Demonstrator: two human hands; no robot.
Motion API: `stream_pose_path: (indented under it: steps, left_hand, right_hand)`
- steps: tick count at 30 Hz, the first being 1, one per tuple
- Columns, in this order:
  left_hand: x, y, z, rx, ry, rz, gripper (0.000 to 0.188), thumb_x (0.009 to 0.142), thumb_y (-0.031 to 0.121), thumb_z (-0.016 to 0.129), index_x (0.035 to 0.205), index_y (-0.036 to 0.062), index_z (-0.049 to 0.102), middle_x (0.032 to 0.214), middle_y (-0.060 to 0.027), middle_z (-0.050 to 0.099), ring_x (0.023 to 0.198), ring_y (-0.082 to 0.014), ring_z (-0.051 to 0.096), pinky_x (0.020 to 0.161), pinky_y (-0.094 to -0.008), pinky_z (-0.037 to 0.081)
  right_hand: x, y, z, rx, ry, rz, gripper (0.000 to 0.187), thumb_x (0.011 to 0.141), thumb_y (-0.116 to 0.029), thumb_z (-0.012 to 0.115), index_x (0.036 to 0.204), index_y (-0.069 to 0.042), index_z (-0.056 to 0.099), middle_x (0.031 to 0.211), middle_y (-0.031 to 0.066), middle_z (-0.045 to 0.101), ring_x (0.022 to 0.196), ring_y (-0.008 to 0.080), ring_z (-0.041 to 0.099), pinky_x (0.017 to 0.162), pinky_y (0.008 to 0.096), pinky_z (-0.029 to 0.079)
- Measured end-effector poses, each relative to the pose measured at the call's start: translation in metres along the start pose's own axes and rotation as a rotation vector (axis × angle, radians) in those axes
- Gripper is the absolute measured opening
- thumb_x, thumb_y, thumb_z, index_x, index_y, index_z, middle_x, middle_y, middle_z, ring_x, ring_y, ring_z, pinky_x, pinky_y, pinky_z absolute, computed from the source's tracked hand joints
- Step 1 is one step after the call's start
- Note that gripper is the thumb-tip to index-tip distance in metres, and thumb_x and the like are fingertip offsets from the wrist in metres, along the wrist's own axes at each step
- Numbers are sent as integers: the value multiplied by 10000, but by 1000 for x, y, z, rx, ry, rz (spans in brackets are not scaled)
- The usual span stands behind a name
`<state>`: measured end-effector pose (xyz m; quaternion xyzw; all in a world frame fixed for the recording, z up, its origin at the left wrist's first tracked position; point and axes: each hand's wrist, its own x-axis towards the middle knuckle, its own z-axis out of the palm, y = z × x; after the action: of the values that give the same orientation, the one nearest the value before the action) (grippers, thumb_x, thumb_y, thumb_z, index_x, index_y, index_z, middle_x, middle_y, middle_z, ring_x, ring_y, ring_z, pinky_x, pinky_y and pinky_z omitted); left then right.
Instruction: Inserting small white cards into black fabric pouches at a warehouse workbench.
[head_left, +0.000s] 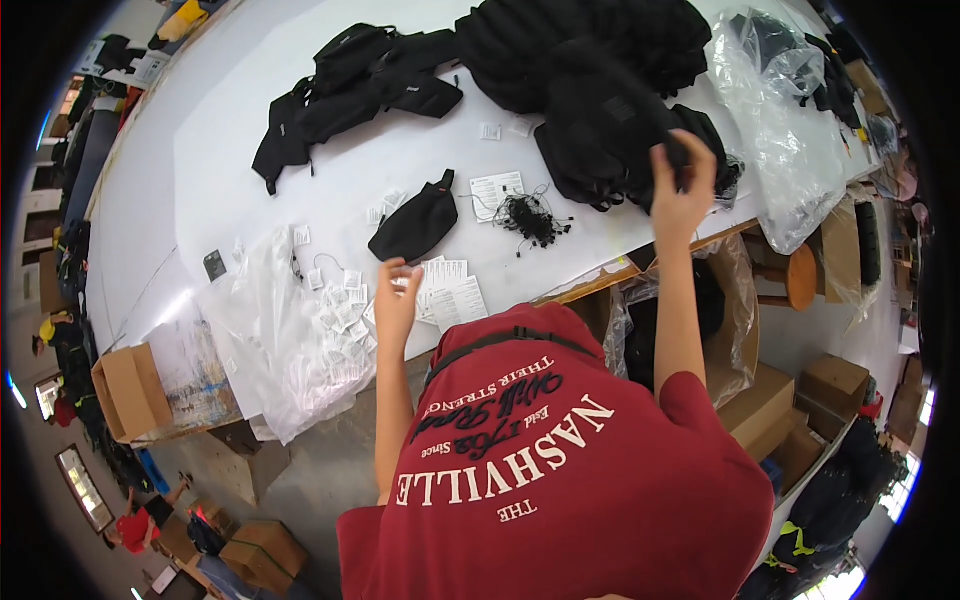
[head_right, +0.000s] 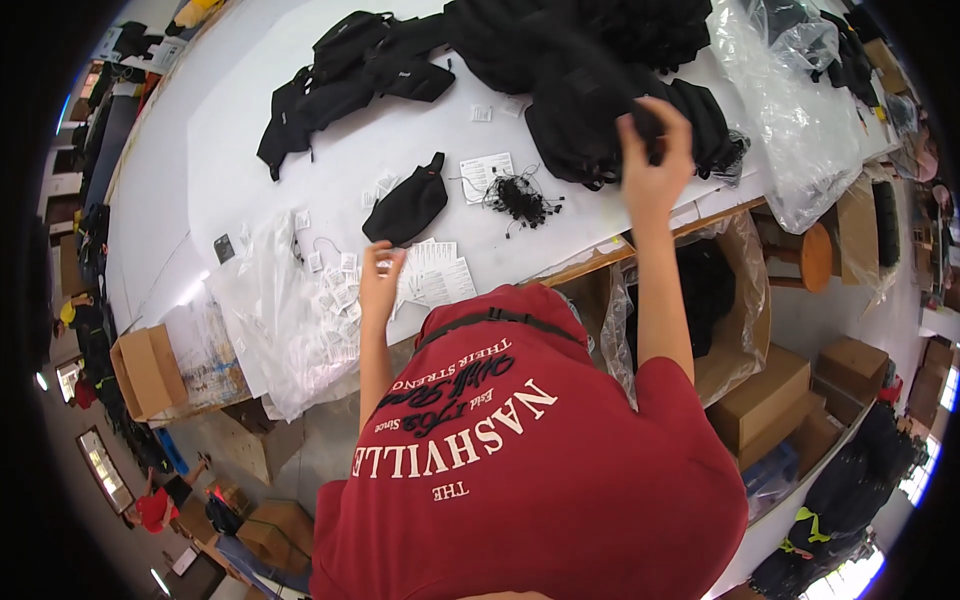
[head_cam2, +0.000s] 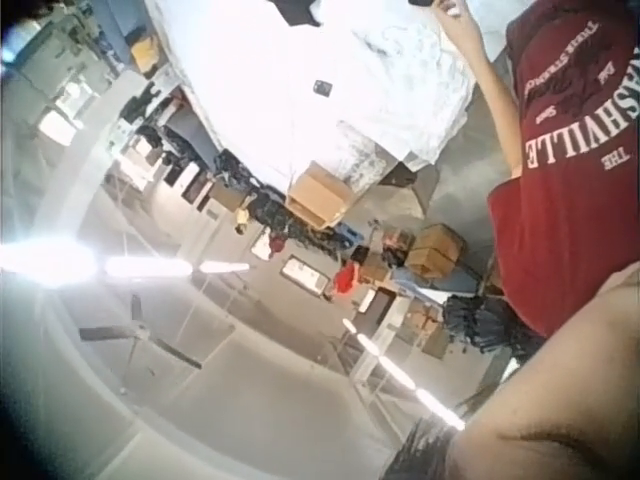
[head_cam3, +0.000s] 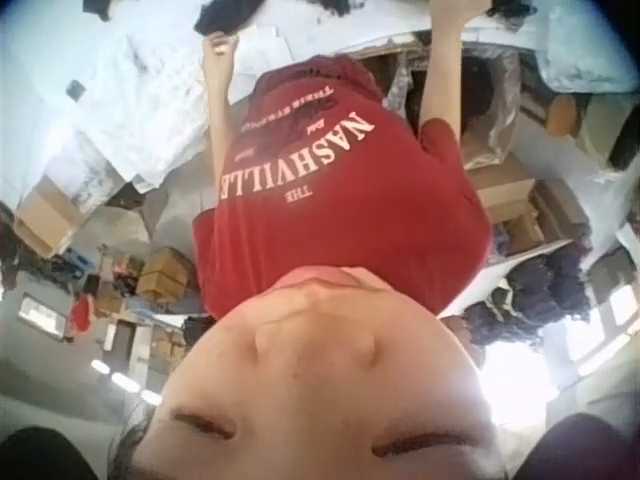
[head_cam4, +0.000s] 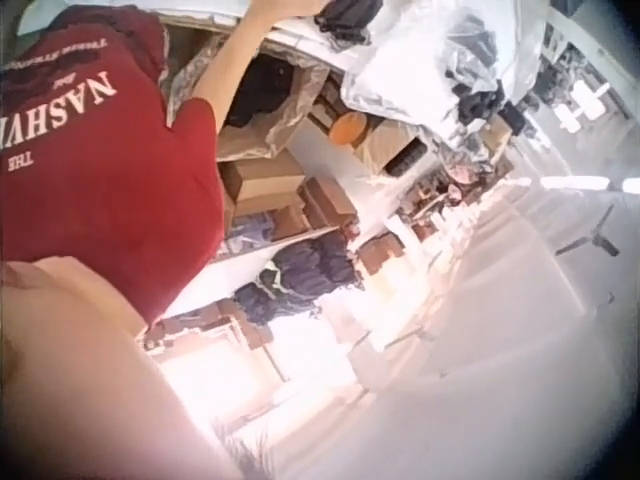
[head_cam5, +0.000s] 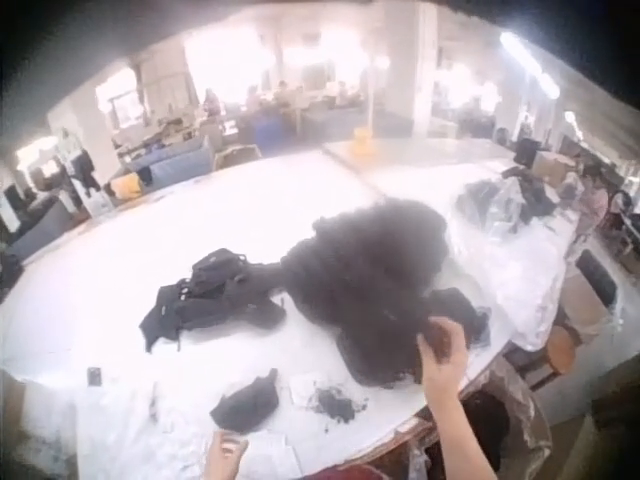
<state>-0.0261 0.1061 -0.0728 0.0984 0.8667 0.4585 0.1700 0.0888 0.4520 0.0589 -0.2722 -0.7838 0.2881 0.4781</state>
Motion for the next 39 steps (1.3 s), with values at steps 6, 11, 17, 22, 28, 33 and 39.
stream_pose_path:
  steps: [6,11,17,22,28,33,39]
  left_hand:
    - [-32,-43,38,590,-31,87,617,666,274,801,1110,-20,489,1042,-195,508,993,-340,509,821,-411,425]
    - [-36,-67,47,560,56,58,558,631,257,821,1009,3,499,980,-169,506,930,-339,512,793,-418,422]
    - [-41,-61,56,535,172,-26,479,649,273,814,915,6,518,928,-144,509,836,-323,528,728,-401,433]
    - [-32,-68,47,391,63,-206,342,686,224,770,739,-10,526,829,-149,528,773,-307,544,675,-386,443]
    - [-45,-52,32,-528,75,-451,259,772,105,586,998,-13,538,1017,-126,591,943,-199,567,787,-303,449]
    - [-63,6,8,-993,154,-462,406,838,73,530,1226,-12,449,1066,-120,595,970,-193,593,844,-303,471]
    - [-68,41,-9,-1016,22,-403,303,848,100,581,1131,19,507,1034,-87,601,854,-149,599,763,-259,481]
  right_hand:
    - [8,108,0,-428,-226,-134,399,779,-42,601,1171,-98,553,1122,121,566,1085,302,518,939,373,392]
    - [-27,53,20,-117,-114,-54,247,754,-1,598,988,-70,633,907,65,576,830,211,536,777,321,430]
    - [-121,52,133,-11,-832,-7,72,753,-136,659,788,-80,630,805,95,558,822,277,559,704,388,455]
    - [-142,70,213,-248,-833,-122,119,740,-182,676,764,-73,637,879,97,583,880,290,576,747,390,478]
    - [-130,79,225,-477,-1125,-256,161,769,-205,683,792,-49,646,850,108,636,867,292,603,758,393,485]
    - [-113,69,192,-12,-1044,-18,146,801,-188,658,813,-50,612,790,78,633,760,255,622,674,375,483]
    - [-63,5,119,843,-934,677,118,873,-125,622,842,-33,555,672,-14,549,541,32,426,504,189,331]
